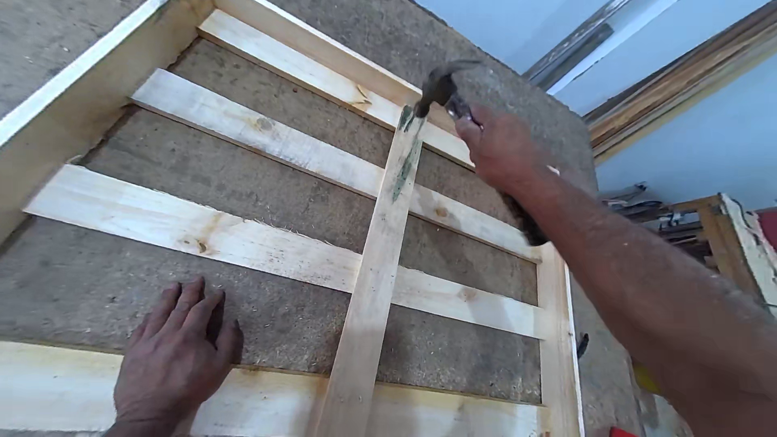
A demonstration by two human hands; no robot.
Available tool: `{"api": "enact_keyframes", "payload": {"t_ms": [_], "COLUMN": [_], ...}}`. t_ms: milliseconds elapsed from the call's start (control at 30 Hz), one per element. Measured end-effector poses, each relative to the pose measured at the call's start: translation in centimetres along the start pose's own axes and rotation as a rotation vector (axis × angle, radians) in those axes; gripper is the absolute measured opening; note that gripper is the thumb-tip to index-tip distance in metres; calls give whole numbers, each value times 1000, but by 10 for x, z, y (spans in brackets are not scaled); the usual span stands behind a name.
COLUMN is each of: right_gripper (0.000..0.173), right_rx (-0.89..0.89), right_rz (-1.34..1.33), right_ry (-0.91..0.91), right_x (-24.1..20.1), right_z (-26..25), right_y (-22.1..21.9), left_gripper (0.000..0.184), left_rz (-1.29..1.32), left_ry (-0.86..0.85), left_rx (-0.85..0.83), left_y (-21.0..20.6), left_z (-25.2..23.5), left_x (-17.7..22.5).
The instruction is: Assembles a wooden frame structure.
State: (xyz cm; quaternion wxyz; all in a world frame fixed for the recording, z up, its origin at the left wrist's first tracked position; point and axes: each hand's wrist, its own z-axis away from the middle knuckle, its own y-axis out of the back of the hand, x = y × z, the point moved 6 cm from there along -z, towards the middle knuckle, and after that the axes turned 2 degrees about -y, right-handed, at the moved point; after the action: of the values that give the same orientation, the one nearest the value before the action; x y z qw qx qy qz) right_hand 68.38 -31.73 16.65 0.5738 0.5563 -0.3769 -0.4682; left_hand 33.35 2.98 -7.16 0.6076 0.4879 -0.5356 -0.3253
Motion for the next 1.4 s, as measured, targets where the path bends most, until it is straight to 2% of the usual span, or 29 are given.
{"api": "enact_keyframes", "payload": {"t_ms": [33,67,133,200,267,333,400,433,467,500,533,567,633,733,800,833,900,967,1033,1100,1167,1200,1267,1300,1367,1400], "right_gripper": [47,47,45,42,48,52,54,54,53,54,55,55,54,55,54,53,53,53,52,59,62,61,60,59,55,56], "right_rx": [-3,-101,-403,-500,-341,-9,244,246,152,-14,-169,-251,-253,-8,72,12,-312,-569,-556,-358,-150,-131,-369,-508,-593,-550], "right_rz": [-64,-57,111,243,164,-44,-227,-257,-254,-207,-143,-83,-18,-199,-275,-230,17,267,321,213,44,3,125,216,381,409], "right_ry": [-19,-32,-63,-7,-17,-95,-210,-274,-320,-364,-375,-349,-266,-200,-160,-138,-93,-86,-70,-77,-112,-109,-77,-83,-95,-95], "right_x": [3,9,17,14,9,8,12,19,29,38,43,44,35,12,-4,-10,-15,-16,-15,-13,-12,-10,-8,-12,-26,-31], "right_z": [2,5,7,-1,-2,6,26,40,56,66,66,60,46,21,6,1,-8,-19,-28,-25,-18,-18,-19,-23,-34,-37], "right_y": [-13,-30,-54,-41,-9,9,-18,-51,-86,-112,-119,-109,-69,-14,-12,-21,-51,-50,-28,-7,-13,-29,-59,-57,-26,-9], "left_gripper": [68,68,69,68,67,67,66,66,66,66,66,65,64,63,64,65,65,64,64,65,66,65,64,64,65,65], "left_rz": [-2,-5,-4,9,20,23,14,8,5,4,1,1,-3,2,11,11,9,8,12,22,16,12,7,8,11,12], "left_ry": [-1,-6,-13,-16,-16,-2,0,-2,-2,-5,-6,-4,-3,3,4,3,1,1,9,15,23,24,15,10,23,27], "left_rx": [-2,-3,4,8,4,3,2,-2,-9,-8,-3,-1,-34,-39,-42,-42,-45,-34,-42,-59,-66,-61,-56,-49,-49,-56], "left_y": [1,2,3,1,1,2,3,4,4,4,5,5,7,7,7,7,8,9,10,8,7,7,8,9,9,8], "left_z": [0,-1,-2,-1,-1,0,-1,-1,-1,-1,-3,-4,0,-2,0,0,2,-1,0,1,1,0,2,0,0,1], "left_x": [0,1,0,-2,-1,1,1,0,1,2,3,4,5,7,6,6,6,6,5,5,5,5,7,7,7,6]}}
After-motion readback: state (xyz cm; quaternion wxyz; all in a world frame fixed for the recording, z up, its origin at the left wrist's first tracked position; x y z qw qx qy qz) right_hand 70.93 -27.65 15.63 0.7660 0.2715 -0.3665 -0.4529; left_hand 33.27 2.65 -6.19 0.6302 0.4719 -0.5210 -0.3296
